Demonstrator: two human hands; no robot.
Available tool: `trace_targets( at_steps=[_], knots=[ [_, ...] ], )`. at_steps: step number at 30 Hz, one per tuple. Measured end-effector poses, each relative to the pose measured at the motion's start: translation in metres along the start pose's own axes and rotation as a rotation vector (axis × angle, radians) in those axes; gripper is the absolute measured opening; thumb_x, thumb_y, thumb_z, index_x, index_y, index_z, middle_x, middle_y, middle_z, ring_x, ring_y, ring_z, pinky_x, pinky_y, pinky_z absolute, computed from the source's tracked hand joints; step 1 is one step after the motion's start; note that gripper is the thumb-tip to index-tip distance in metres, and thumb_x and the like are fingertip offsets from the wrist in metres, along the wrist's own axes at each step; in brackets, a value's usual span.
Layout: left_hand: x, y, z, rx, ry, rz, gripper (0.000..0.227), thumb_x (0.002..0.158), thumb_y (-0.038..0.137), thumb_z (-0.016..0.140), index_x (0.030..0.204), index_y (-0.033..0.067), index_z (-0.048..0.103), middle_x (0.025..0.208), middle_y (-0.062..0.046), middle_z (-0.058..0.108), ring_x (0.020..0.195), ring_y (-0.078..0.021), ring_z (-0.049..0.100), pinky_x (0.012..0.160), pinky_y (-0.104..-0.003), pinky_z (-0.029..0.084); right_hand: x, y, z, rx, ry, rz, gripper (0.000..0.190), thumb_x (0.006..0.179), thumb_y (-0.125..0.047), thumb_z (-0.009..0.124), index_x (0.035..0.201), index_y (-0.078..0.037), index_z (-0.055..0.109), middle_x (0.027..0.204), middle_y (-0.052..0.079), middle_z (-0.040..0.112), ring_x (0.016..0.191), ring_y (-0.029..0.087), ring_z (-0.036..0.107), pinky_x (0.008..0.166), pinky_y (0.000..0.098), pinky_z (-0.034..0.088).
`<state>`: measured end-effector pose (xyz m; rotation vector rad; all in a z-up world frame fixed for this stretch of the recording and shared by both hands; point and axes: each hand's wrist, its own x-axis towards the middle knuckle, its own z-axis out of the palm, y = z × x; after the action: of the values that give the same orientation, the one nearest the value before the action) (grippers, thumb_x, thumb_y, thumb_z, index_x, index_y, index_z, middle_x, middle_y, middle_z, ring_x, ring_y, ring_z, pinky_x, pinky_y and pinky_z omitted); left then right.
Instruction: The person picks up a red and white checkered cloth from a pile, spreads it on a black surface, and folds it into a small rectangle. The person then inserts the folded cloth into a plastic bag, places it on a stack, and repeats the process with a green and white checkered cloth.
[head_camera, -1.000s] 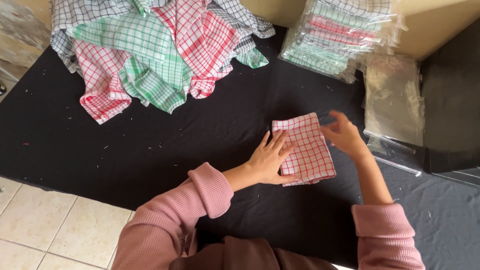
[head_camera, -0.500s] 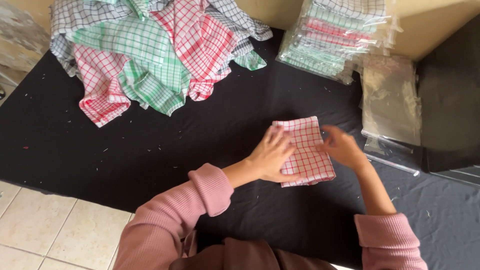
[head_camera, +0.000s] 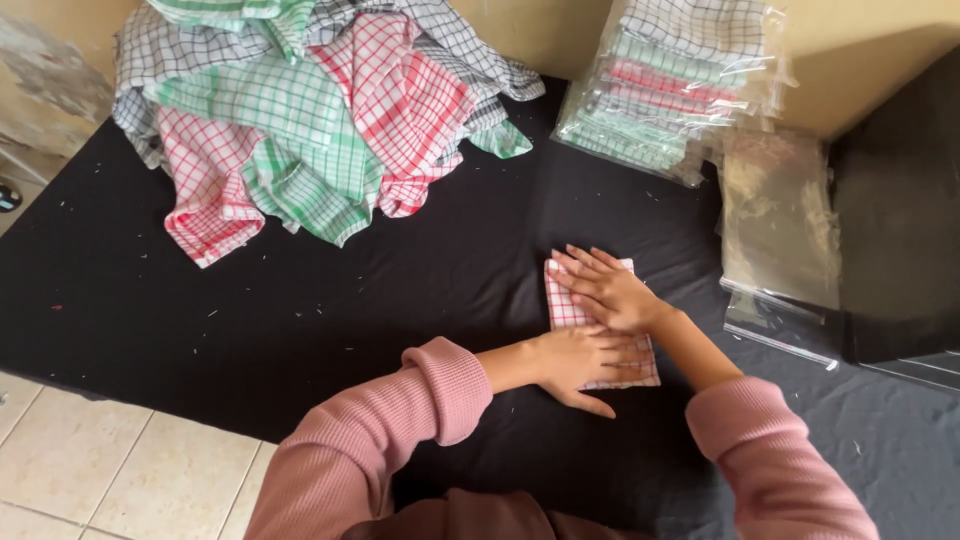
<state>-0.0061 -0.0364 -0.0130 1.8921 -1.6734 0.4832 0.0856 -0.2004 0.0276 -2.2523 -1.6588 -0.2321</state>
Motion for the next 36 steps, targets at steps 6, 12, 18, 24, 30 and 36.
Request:
trace_targets(
  at_steps=[6, 12, 18, 24, 30, 36],
  knots=[
    [0.001, 0.004, -0.006, -0.022, -0.071, -0.03, 0.077, 0.09, 0.077, 0.044, 0.141, 0.02, 0.057, 0.151, -0.012, 0.055, 0.137, -0.0408, 0.056, 0.109, -0.06, 0.046, 0.016, 0.026, 0.009, 0.064, 0.153, 0.197, 0.062, 0.087, -0.043, 0.078, 0.136, -0.008, 0.066, 0.127, 0.012, 0.07, 0.115, 0.038, 0.066, 0.095, 0.0494, 0.053],
    [-0.013, 0.007, 0.008, 0.184, -0.162, 0.006, 0.055, 0.094, 0.057, 0.052, 0.138, 0.0249, 0.059, 0.141, -0.002, 0.062, 0.135, -0.0289, 0.058, 0.113, -0.054, 0.043, 0.013, 0.023, -0.036, 0.095, -0.318, 0.845, 0.043, 0.083, -0.058, 0.073, 0.106, -0.022, 0.078, 0.099, 0.005, 0.08, 0.1, 0.036, 0.074, 0.088, 0.0485, 0.057],
    [-0.036, -0.002, 0.005, 0.135, -0.097, 0.008, 0.043, 0.099, 0.037, 0.05, 0.139, 0.0229, 0.059, 0.142, -0.004, 0.062, 0.135, -0.0312, 0.058, 0.112, -0.055, 0.042, -0.042, 0.028, -0.037, 0.072, 0.071, 0.883, 0.032, 0.087, -0.041, 0.077, 0.109, -0.018, 0.071, 0.093, 0.01, 0.069, 0.094, 0.035, 0.071, 0.084, 0.0469, 0.057],
    [-0.032, 0.024, -0.015, 0.116, -0.223, -0.121, 0.064, 0.099, 0.058, 0.047, 0.151, 0.0204, 0.051, 0.16, -0.006, 0.047, 0.151, -0.0319, 0.04, 0.125, -0.058, 0.025, -0.143, 0.032, -0.022, -0.89, 0.256, 0.994, 0.065, 0.08, -0.057, 0.08, 0.131, -0.02, 0.067, 0.128, 0.009, 0.054, 0.12, 0.032, 0.055, 0.087, 0.045, 0.052],
    [-0.033, 0.023, -0.014, 0.073, -0.252, -0.151, 0.065, 0.099, 0.058, 0.048, 0.153, 0.021, 0.047, 0.165, -0.005, 0.039, 0.154, -0.0304, 0.035, 0.127, -0.056, 0.02, -0.197, 0.062, 0.014, -1.129, 0.245, 0.934, 0.019, 0.091, -0.031, 0.07, 0.108, -0.023, 0.075, 0.109, -0.003, 0.074, 0.109, 0.016, 0.071, 0.087, 0.0305, 0.053],
    [-0.026, 0.033, -0.028, 0.08, -0.141, -0.184, 0.061, 0.097, 0.054, 0.054, 0.145, 0.0158, 0.055, 0.153, -0.01, 0.053, 0.145, -0.0304, 0.048, 0.124, -0.053, 0.03, -0.19, 0.053, 0.003, -1.2, 0.237, 0.884, 0.005, 0.087, -0.034, 0.071, 0.088, -0.029, 0.073, 0.104, -0.01, 0.076, 0.105, 0.011, 0.072, 0.082, 0.03, 0.048]
  ],
)
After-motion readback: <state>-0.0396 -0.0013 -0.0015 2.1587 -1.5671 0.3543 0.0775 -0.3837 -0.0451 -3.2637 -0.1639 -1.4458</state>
